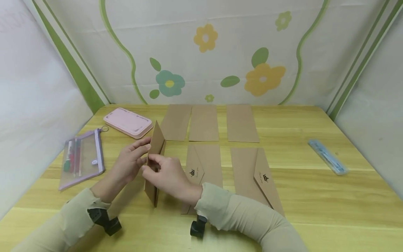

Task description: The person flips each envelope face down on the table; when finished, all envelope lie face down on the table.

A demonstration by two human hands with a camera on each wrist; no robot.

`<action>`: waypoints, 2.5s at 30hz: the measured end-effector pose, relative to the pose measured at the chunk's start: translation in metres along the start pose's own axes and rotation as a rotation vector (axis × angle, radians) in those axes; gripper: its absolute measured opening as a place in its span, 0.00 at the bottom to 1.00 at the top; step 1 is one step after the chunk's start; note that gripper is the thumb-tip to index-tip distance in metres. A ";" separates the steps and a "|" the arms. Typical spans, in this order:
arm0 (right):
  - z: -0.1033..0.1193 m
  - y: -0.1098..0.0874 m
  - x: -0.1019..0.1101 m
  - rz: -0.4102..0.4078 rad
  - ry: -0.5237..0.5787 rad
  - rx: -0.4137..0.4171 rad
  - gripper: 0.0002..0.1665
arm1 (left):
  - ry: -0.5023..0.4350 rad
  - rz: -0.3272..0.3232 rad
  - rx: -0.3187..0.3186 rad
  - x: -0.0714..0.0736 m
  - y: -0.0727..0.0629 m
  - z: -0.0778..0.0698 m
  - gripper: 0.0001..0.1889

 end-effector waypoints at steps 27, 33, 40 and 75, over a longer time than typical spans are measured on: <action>-0.003 -0.009 0.056 -0.136 -0.241 -0.069 0.21 | -0.014 0.043 0.004 -0.015 0.012 0.009 0.23; -0.015 -0.010 0.068 -0.232 -0.035 -0.197 0.21 | -0.039 -0.146 -0.120 -0.007 -0.002 0.000 0.20; -0.028 -0.010 0.070 -0.320 0.242 -0.289 0.20 | -0.123 -0.269 -0.192 0.012 -0.013 0.001 0.13; -0.071 -0.009 0.038 0.283 0.315 -0.533 0.53 | 0.405 0.183 0.206 0.051 -0.011 0.030 0.35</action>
Point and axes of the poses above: each hand's wrist, its own y-axis towards the middle knuckle, its own x-axis out of the back of the hand, z = x × y, the point moved 3 cm from there along y, towards the middle knuckle, and after that the axes turned 8 degrees about z, right-handed, at the moved point
